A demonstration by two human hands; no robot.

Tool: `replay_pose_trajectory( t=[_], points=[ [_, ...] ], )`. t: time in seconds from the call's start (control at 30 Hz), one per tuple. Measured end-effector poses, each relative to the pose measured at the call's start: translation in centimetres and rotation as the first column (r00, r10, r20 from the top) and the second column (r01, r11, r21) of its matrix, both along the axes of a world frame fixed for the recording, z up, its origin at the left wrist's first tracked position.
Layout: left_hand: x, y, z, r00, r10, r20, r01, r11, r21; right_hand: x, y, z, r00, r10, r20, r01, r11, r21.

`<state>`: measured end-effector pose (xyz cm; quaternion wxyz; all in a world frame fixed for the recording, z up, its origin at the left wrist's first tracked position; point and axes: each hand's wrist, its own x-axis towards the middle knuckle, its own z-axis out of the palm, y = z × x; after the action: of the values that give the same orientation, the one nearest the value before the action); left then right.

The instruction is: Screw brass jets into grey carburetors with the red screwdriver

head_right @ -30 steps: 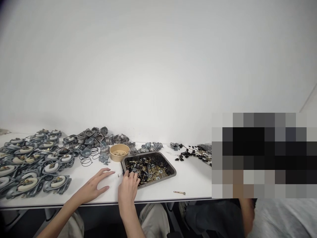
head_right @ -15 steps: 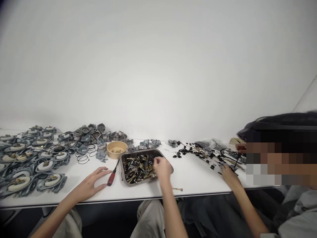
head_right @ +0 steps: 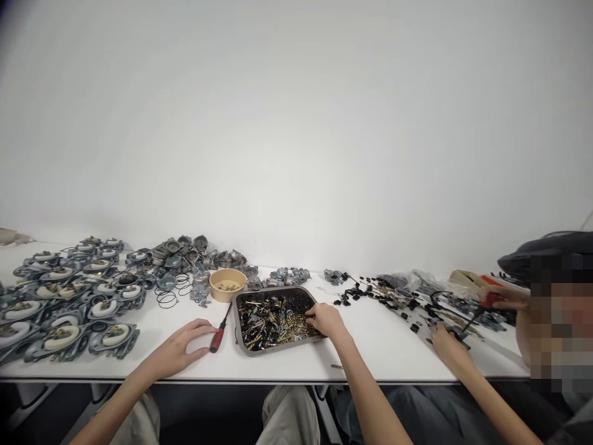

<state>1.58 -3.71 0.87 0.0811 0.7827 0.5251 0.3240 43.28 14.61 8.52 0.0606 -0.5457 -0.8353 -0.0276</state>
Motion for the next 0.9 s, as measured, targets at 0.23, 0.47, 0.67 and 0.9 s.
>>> replay_pose_trajectory(
  t=[0.23,0.47,0.67,0.9],
  points=[
    [0.2,-0.2,0.3,1.0,-0.005,0.017,0.005,1.0,-0.007,-1.3,0.2,-0.3,0.999,0.037,0.03,-0.038,0.999,0.027],
    [0.3,-0.2,0.4,0.999,-0.008,0.038,0.008,1.0,-0.007,-0.8,-0.4,0.5,0.999,0.004,-0.046,-0.002,0.999,0.032],
    [0.5,0.1,0.8,0.995,0.035,0.091,-0.039,0.998,0.049,-5.7,-3.0,3.0,0.931,0.163,-0.325,-0.181,0.983,-0.026],
    [-1.0,1.5,-0.7,0.922,0.296,0.249,-0.322,0.944,0.073,-23.4,-7.9,1.6,0.736,0.537,-0.413,-0.607,0.793,-0.052]
  ],
)
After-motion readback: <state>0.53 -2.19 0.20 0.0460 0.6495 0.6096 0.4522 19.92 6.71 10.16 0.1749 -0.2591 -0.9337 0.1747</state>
